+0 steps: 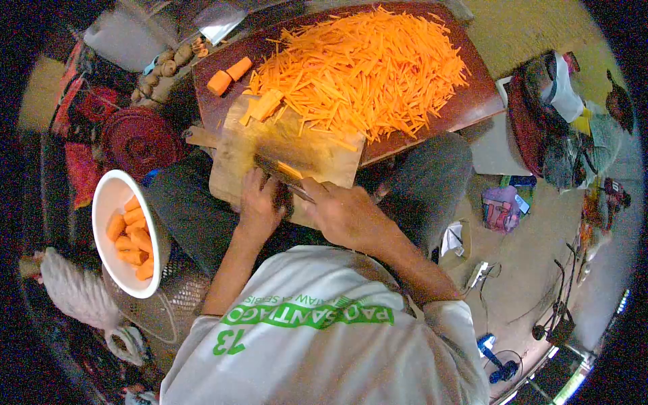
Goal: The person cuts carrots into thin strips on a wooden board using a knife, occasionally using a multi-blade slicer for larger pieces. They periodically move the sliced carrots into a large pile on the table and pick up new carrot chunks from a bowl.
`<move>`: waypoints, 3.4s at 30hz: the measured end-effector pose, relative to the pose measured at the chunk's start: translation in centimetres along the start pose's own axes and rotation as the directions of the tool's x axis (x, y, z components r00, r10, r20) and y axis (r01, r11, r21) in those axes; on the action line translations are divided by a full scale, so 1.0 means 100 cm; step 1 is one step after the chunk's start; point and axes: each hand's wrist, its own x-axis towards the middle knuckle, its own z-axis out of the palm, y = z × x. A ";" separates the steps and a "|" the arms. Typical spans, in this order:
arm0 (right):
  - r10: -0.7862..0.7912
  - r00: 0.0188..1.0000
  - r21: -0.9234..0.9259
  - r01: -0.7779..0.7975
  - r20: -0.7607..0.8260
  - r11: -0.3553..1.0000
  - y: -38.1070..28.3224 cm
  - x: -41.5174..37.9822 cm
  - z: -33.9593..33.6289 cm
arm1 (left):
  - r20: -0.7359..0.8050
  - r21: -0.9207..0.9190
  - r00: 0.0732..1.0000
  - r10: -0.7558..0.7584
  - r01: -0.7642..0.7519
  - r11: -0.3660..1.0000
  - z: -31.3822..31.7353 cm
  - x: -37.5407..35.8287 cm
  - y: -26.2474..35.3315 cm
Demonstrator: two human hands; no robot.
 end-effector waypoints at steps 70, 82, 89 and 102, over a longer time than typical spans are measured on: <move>0.004 0.960 0.097 0.024 -0.278 0.995 0.068 0.000 -0.066 | -0.204 -0.015 0.972 -0.114 0.113 0.993 -0.007 0.009 -0.009; 0.180 0.891 0.703 0.191 -0.417 0.685 0.118 0.022 -0.067 | -0.091 -0.208 0.995 -0.039 0.019 0.978 0.001 0.055 0.008; 0.210 0.920 0.735 0.112 -0.332 0.669 0.122 -0.002 -0.072 | -0.106 0.069 0.961 0.255 -0.249 0.966 0.026 0.114 0.021; -0.211 0.977 -0.186 0.205 -0.016 0.961 0.089 -0.030 -0.037 | -0.159 -0.180 0.986 0.051 -0.080 0.980 -0.007 0.149 -0.010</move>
